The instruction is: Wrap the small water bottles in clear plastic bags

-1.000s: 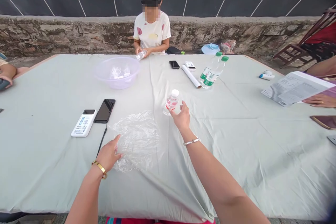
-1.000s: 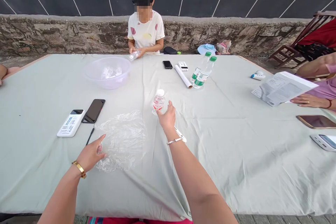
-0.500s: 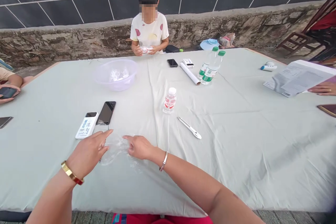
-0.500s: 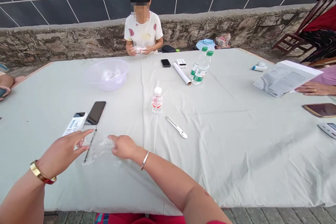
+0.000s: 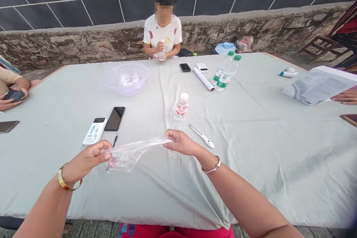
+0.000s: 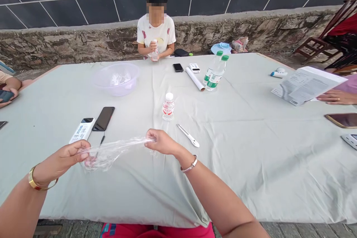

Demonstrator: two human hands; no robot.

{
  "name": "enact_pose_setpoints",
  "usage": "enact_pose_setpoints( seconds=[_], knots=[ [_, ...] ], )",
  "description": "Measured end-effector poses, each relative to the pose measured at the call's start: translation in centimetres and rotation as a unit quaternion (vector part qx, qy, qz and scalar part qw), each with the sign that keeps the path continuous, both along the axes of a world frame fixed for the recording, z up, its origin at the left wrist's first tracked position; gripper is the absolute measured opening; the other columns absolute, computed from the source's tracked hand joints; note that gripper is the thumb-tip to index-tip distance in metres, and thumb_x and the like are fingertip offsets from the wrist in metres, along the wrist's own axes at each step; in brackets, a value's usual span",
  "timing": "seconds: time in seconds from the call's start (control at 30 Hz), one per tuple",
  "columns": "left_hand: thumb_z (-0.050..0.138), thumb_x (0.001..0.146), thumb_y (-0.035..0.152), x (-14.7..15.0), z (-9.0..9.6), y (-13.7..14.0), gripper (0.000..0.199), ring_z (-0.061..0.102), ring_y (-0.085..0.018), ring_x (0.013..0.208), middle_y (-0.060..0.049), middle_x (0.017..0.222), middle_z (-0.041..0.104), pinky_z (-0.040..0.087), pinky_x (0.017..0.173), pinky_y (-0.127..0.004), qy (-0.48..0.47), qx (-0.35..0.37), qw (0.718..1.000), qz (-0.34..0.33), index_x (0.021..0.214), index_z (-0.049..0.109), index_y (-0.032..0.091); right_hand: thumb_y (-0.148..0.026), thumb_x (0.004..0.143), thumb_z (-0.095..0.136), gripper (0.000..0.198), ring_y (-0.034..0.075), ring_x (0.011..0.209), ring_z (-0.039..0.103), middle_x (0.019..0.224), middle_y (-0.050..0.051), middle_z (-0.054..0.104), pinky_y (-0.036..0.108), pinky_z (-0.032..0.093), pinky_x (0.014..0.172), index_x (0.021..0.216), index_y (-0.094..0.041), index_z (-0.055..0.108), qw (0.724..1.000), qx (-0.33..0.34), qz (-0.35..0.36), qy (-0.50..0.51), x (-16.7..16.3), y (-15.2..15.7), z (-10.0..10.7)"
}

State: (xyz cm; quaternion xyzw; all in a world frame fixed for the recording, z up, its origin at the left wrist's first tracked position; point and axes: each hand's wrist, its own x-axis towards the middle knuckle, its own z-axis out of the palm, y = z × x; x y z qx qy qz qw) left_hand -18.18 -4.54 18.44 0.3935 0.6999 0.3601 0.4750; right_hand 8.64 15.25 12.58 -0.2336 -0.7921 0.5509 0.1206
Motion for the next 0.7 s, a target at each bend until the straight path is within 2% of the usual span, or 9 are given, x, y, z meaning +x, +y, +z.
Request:
enact_pose_setpoints(
  seconds=[0.1, 0.2, 0.3, 0.33, 0.4, 0.47, 0.53, 0.6, 0.7],
  knots=[
    [0.075, 0.063, 0.040, 1.7, 0.2, 1.0, 0.028, 0.060, -0.019, 0.063, 0.000, 0.058, 0.058, 0.052, 0.075, -0.042, -0.144, 0.082, 0.981, 0.104, 0.079, 0.059, 0.023, -0.030, 0.077, 0.058, 0.013, 0.009, 0.056, 0.045, 0.064, -0.005, 0.048, 0.021, 0.034, 0.052, 0.076, -0.020, 0.049, 0.997, 0.024, -0.068, -0.008, 0.2, -0.7, -1.2],
    [0.077, 0.059, 0.037, 3.8, 0.1, 3.6, 0.030, 0.061, -0.019, 0.075, 0.000, 0.067, 0.058, 0.051, 0.081, -0.041, -0.179, 0.188, 0.939, 0.227, 0.071, 0.054, 0.022, -0.028, 0.081, 0.057, 0.012, 0.011, 0.055, 0.045, 0.064, -0.004, 0.051, 0.022, 0.032, 0.052, 0.074, -0.020, 0.050, 0.990, 0.120, -0.031, -0.067, -0.5, -3.6, -2.3],
    [0.074, 0.061, 0.043, 6.1, -0.7, 6.1, 0.031, 0.060, -0.022, 0.090, -0.002, 0.081, 0.062, 0.048, 0.086, -0.040, -0.106, 0.228, 0.927, 0.278, 0.074, 0.056, 0.022, -0.027, 0.081, 0.059, 0.015, 0.013, 0.054, 0.046, 0.066, -0.001, 0.055, 0.025, 0.029, 0.051, 0.072, -0.019, 0.050, 0.960, 0.252, 0.070, -0.101, -1.1, -6.9, -2.3],
    [0.072, 0.063, 0.046, 6.8, -1.1, 6.6, 0.032, 0.059, -0.023, 0.093, -0.004, 0.087, 0.063, 0.047, 0.087, -0.040, -0.043, 0.221, 0.937, 0.266, 0.080, 0.060, 0.022, -0.028, 0.081, 0.059, 0.015, 0.013, 0.055, 0.047, 0.067, 0.000, 0.055, 0.026, 0.029, 0.052, 0.072, -0.019, 0.050, 0.950, 0.283, 0.088, -0.097, -1.2, -7.5, -1.9],
    [0.066, 0.066, 0.053, 7.9, -1.9, 6.9, 0.037, 0.057, -0.024, 0.094, -0.006, 0.094, 0.065, 0.045, 0.086, -0.038, 0.086, 0.193, 0.960, 0.186, 0.086, 0.065, 0.022, -0.032, 0.081, 0.060, 0.015, 0.015, 0.058, 0.050, 0.068, 0.001, 0.057, 0.027, 0.033, 0.055, 0.076, -0.020, 0.053, 0.946, 0.307, 0.077, -0.066, -0.9, -7.8, -0.8],
    [0.060, 0.067, 0.062, 8.7, -2.5, 6.3, 0.043, 0.058, -0.024, 0.083, -0.007, 0.083, 0.065, 0.046, 0.077, -0.035, 0.132, 0.156, 0.976, 0.069, 0.078, 0.067, 0.021, -0.036, 0.081, 0.061, 0.017, 0.015, 0.063, 0.052, 0.072, 0.001, 0.058, 0.027, 0.037, 0.060, 0.084, -0.021, 0.055, 0.961, 0.275, 0.000, -0.018, -0.4, -7.0, 0.3],
    [0.053, 0.067, 0.071, 9.3, -2.8, 5.6, 0.052, 0.055, -0.020, 0.065, -0.006, 0.067, 0.061, 0.045, 0.064, -0.033, 0.058, 0.126, 0.990, 0.014, 0.069, 0.064, 0.020, -0.038, 0.079, 0.061, 0.022, 0.015, 0.067, 0.054, 0.080, 0.001, 0.059, 0.027, 0.041, 0.062, 0.092, -0.022, 0.054, 0.972, 0.204, -0.106, 0.035, -0.1, -6.0, 0.8],
    [0.052, 0.066, 0.073, 10.0, -2.8, 5.3, 0.055, 0.052, -0.018, 0.058, -0.004, 0.063, 0.057, 0.044, 0.058, -0.031, -0.071, 0.112, 0.990, 0.045, 0.074, 0.061, 0.020, -0.038, 0.079, 0.060, 0.023, 0.014, 0.067, 0.053, 0.083, 0.001, 0.058, 0.026, 0.043, 0.062, 0.094, -0.023, 0.053, 0.971, 0.130, -0.187, 0.072, -0.4, -5.5, 0.5],
    [0.065, 0.062, 0.064, 11.3, -3.1, 5.9, 0.051, 0.054, -0.016, 0.062, -0.002, 0.071, 0.057, 0.045, 0.059, -0.029, -0.184, 0.132, 0.963, 0.148, 0.090, 0.056, 0.022, -0.035, 0.081, 0.055, 0.017, 0.014, 0.068, 0.053, 0.084, 0.002, 0.058, 0.027, 0.045, 0.062, 0.092, -0.022, 0.051, 0.967, 0.094, -0.213, 0.106, -1.7, -6.3, -0.6]
  ],
)
